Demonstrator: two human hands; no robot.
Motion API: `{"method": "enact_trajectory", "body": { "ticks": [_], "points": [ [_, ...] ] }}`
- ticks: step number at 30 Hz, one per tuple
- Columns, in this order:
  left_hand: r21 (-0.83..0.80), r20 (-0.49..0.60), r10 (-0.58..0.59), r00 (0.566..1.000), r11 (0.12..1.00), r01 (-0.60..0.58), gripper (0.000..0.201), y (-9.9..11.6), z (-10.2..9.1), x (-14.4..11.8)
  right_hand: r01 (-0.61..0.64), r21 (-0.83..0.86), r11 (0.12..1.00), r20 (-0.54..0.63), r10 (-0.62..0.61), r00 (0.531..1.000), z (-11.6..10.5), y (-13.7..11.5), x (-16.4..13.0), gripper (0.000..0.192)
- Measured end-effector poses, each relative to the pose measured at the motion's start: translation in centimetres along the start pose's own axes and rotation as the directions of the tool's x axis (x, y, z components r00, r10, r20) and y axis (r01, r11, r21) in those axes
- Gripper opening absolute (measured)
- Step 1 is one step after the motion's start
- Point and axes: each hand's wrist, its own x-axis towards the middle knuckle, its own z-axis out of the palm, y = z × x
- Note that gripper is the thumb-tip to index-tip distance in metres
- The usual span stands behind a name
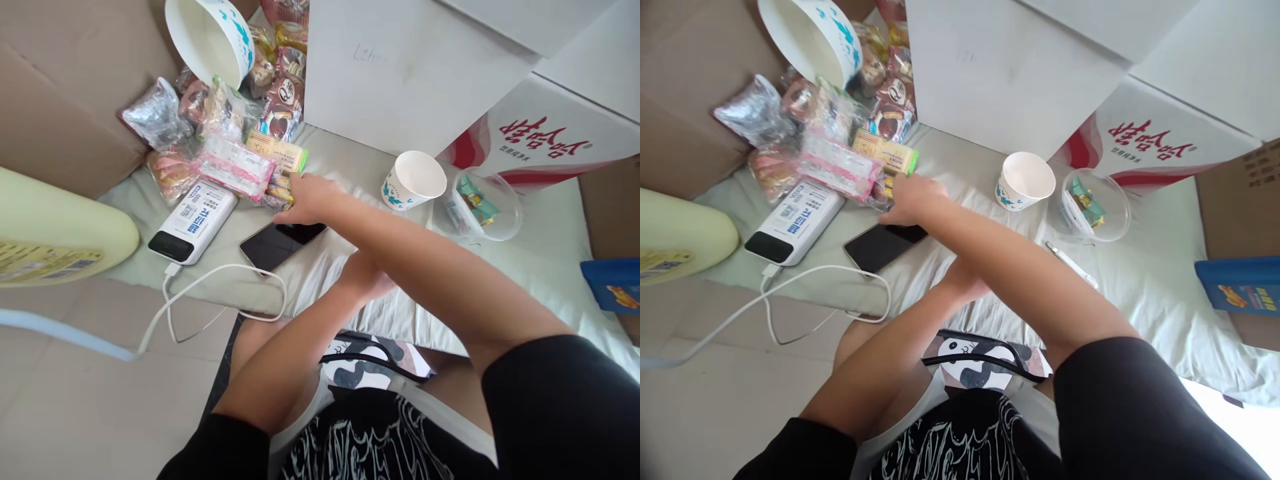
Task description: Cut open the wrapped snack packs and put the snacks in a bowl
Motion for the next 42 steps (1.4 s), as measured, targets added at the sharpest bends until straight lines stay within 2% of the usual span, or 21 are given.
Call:
{"method": "enact_trajectory", "body": {
  "ticks": [2, 5, 7, 9, 13, 16, 18, 21, 23, 25, 26, 27, 28, 30, 32, 33, 35, 36, 38, 40, 42],
  "points": [
    [-0.040, -0.007, 0.000, 1.000, 0.999, -0.001, 0.032, -0.3, 0.3, 0.0, 0.009, 0.031, 0.999, -0.076, -0.007, 0.997, 1.5, -0.8, 1.3, 0.064],
    [-0.111, -0.047, 0.066, 0.997, 0.991, -0.071, 0.030, -0.7, 0.6, 0.1, 0.052, 0.042, 0.998, -0.177, -0.044, 0.983, 1.3, -0.9, 2.0, 0.057],
    [-0.133, -0.086, 0.124, 0.989, 0.982, -0.134, 0.018, -0.8, 0.5, 0.1, 0.055, 0.013, 0.998, -0.193, -0.052, 0.980, -0.1, -0.8, 1.6, 0.053],
    [-0.125, -0.087, 0.126, 0.988, 0.983, -0.136, 0.005, -0.6, 0.4, 0.0, 0.028, -0.034, 0.999, -0.172, -0.033, 0.985, -1.9, -0.5, 0.8, 0.048],
    [-0.036, -0.042, 0.072, 0.997, 0.997, -0.073, 0.015, -0.2, -0.2, -0.5, 0.002, -0.146, 0.989, -0.137, -0.022, 0.990, -5.2, 1.5, -1.8, 0.040],
    [-0.033, -0.032, 0.050, 0.998, 0.998, -0.051, 0.014, -0.1, -0.5, -0.6, -0.082, -0.142, 0.986, -0.238, 0.046, 0.970, -6.5, 4.8, -5.1, 0.040],
    [-0.126, -0.061, 0.016, 0.998, 0.992, -0.024, 0.012, 0.0, -0.7, -0.4, -0.136, -0.090, 0.987, -0.374, 0.093, 0.923, -6.2, 7.5, -8.1, 0.044],
    [-0.422, -0.055, -0.080, 0.995, 0.905, 0.049, 0.016, 0.2, -0.8, 0.1, -0.164, -0.044, 0.985, -0.591, 0.106, 0.800, -3.6, 10.9, -13.5, 0.052],
    [-0.693, 0.022, -0.102, 0.995, 0.716, 0.089, 0.018, 0.5, -0.7, 0.3, -0.180, -0.023, 0.983, -0.724, 0.108, 0.682, -0.4, 12.2, -16.6, 0.056],
    [-0.886, 0.088, -0.048, 0.995, 0.453, 0.100, 0.027, 0.8, -0.3, 0.4, -0.139, -0.024, 0.990, -0.820, 0.060, 0.570, 3.3, 12.6, -18.9, 0.056],
    [-0.932, 0.099, -0.017, 0.995, 0.348, 0.099, 0.035, 0.9, 0.0, 0.4, -0.100, -0.039, 0.994, -0.847, 0.020, 0.531, 5.1, 12.6, -19.7, 0.056],
    [-0.954, 0.100, 0.000, 0.995, 0.284, 0.096, 0.041, 1.0, 0.3, 0.5, -0.047, -0.061, 0.997, -0.858, -0.028, 0.513, 6.7, 12.6, -20.3, 0.057],
    [-0.961, 0.100, 0.001, 0.995, 0.258, 0.096, 0.044, 1.0, 0.7, 0.5, 0.023, -0.080, 0.997, -0.849, -0.080, 0.522, 8.1, 12.5, -20.8, 0.057],
    [-0.956, 0.109, -0.042, 0.993, 0.268, 0.116, 0.045, 1.1, 1.3, 0.7, 0.204, -0.092, 0.975, -0.807, -0.193, 0.558, 10.1, 12.7, -21.7, 0.057],
    [-0.947, 0.122, -0.099, 0.988, 0.285, 0.145, 0.047, 1.1, 1.8, 1.0, 0.365, -0.048, 0.930, -0.797, -0.256, 0.547, 11.2, 13.4, -22.6, 0.053],
    [-0.944, 0.134, -0.112, 0.985, 0.288, 0.161, 0.049, 1.0, 2.0, 1.1, 0.401, -0.002, 0.916, -0.820, -0.231, 0.523, 11.5, 14.0, -23.0, 0.050],
    [-0.934, 0.174, -0.105, 0.979, 0.297, 0.198, 0.056, 0.8, 2.2, 1.4, 0.392, 0.151, 0.908, -0.874, -0.062, 0.481, 11.9, 15.6, -23.6, 0.047],
    [-0.926, 0.202, -0.093, 0.975, 0.306, 0.221, 0.060, 0.7, 2.3, 1.5, 0.376, 0.254, 0.891, -0.872, 0.043, 0.487, 12.1, 16.4, -23.7, 0.047],
    [-0.904, 0.258, -0.074, 0.963, 0.333, 0.268, 0.066, 0.4, 2.4, 1.7, 0.373, 0.438, 0.817, -0.809, 0.178, 0.560, 12.6, 18.0, -23.7, 0.051],
    [-0.881, 0.289, -0.090, 0.953, 0.364, 0.301, 0.070, 0.1, 2.7, 1.9, 0.405, 0.526, 0.748, -0.737, 0.163, 0.656, 13.0, 19.0, -23.5, 0.055],
    [-0.855, 0.296, -0.141, 0.945, 0.401, 0.328, 0.068, 0.0, 3.2, 2.1, 0.425, 0.540, 0.726, -0.708, 0.120, 0.696, 13.2, 19.5, -23.4, 0.050]
  ]
}}
